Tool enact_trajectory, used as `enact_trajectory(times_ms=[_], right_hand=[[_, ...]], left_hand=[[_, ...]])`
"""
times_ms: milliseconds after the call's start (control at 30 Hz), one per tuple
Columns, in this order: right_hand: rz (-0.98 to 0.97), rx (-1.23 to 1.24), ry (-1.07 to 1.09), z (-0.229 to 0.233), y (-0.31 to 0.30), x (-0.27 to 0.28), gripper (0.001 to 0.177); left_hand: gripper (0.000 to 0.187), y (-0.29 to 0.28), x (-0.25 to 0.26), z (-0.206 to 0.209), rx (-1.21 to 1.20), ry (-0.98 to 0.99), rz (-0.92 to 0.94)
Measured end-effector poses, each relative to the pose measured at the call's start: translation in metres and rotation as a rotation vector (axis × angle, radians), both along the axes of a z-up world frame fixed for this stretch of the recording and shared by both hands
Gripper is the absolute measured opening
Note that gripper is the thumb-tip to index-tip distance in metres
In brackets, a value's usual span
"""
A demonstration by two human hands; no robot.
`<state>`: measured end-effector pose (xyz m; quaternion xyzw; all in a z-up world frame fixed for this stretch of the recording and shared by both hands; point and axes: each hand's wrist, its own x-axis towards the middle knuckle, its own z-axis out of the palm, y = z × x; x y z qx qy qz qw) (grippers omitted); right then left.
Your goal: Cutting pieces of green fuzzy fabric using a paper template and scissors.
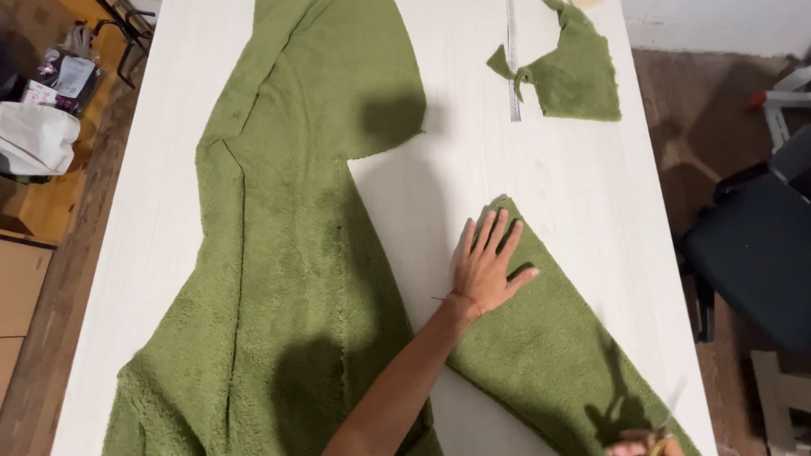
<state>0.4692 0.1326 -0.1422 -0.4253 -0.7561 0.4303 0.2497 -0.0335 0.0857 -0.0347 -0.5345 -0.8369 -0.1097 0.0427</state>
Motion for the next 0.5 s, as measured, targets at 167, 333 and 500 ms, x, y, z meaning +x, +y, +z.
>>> enact_trajectory(times_ms=[167, 333, 500], right_hand=[[-0.054, -0.231, 0.165, 0.064, 0.054, -0.051, 0.035], [0.05, 0.035, -0.387, 0.183, 0.091, -0.167, 0.046], [0.15, 0.302, -0.754, 0.177, 0.14, -0.235, 0.061]], left_hand=[[0.095, 0.016, -0.027, 0.021, -0.027, -0.033, -0.014], [0.069, 0.02, -0.071, -0.002, 0.299, -0.355, -0.145], [0.064, -0.039, -0.091, 0.01, 0.45, -0.79, -0.009]])
